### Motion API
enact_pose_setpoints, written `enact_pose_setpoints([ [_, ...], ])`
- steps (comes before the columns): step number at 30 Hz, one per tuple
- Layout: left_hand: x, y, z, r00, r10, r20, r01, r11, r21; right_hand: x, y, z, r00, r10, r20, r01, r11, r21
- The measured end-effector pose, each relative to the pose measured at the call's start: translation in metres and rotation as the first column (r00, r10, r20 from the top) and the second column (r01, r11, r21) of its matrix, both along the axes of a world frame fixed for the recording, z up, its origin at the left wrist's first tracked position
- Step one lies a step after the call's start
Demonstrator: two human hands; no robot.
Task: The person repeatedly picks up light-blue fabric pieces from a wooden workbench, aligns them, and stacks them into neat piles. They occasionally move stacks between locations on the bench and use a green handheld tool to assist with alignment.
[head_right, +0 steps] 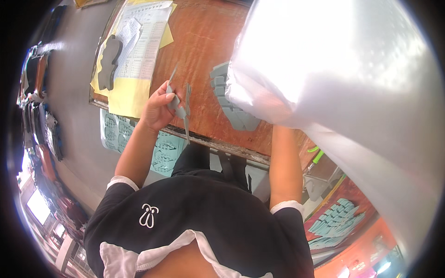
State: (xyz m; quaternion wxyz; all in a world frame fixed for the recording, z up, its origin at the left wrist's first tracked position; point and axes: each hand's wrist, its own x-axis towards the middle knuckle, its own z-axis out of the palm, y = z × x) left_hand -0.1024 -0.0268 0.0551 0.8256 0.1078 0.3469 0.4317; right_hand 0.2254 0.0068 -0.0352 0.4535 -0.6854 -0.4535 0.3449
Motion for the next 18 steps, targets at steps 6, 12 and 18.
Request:
enact_pose_setpoints([
  [6,0.001,-0.001,-0.008,0.999,0.035,0.005,-0.035,0.999,0.013,0.021,-0.025,0.017,0.837,0.161,-0.523,-0.301,0.933,-0.196],
  [12,0.003,0.0,-0.011,0.999,0.02,-0.032,-0.019,1.0,0.024,-0.006,0.0,0.064,0.707,0.264,-0.656,-0.441,0.889,-0.118],
  [18,0.01,0.004,-0.007,1.0,0.006,-0.029,-0.005,1.0,0.019,-0.04,0.031,0.076,0.859,0.511,-0.008,-0.51,0.857,-0.078],
])
